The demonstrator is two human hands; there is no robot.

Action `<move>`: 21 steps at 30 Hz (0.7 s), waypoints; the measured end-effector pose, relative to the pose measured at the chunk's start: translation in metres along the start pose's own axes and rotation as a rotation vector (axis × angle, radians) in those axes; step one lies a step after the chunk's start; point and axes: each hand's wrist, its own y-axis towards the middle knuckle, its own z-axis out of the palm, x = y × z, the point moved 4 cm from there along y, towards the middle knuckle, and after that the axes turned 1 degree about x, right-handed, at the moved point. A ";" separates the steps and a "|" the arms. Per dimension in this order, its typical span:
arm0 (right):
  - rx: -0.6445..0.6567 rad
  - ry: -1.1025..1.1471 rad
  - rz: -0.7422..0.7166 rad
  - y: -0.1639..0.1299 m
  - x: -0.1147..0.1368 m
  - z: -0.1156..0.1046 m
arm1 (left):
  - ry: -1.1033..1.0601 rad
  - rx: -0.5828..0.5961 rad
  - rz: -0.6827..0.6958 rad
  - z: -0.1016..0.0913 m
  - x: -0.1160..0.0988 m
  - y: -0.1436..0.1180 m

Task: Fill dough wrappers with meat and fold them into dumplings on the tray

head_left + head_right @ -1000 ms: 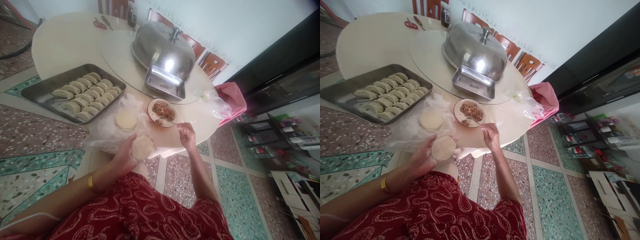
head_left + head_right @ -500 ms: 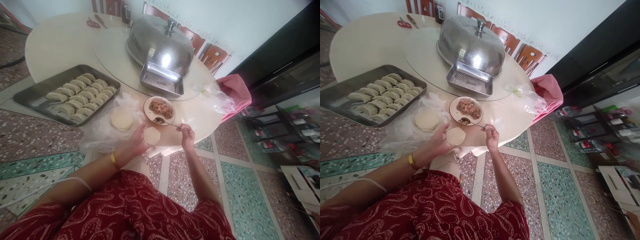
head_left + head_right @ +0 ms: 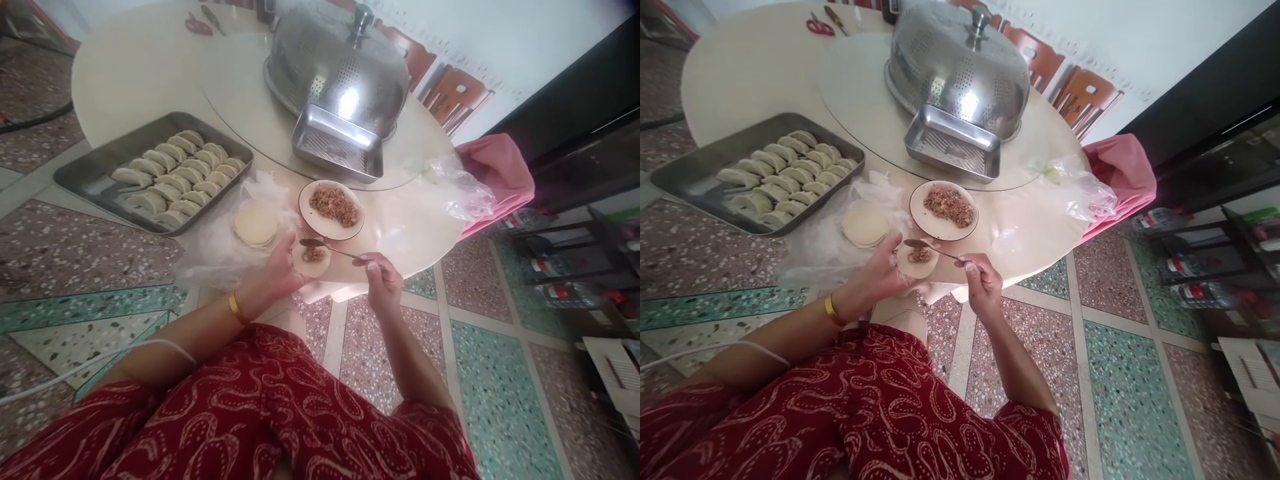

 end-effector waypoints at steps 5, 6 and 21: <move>-0.034 -0.062 -0.217 -0.005 0.030 -0.012 | 0.014 -0.013 -0.024 0.008 -0.001 -0.019; -0.050 -0.062 -0.244 -0.008 0.034 -0.016 | 0.024 -0.023 -0.011 0.009 -0.002 -0.022; -0.063 -0.297 -0.500 -0.036 0.064 0.005 | -0.072 -0.106 0.180 0.012 0.001 -0.044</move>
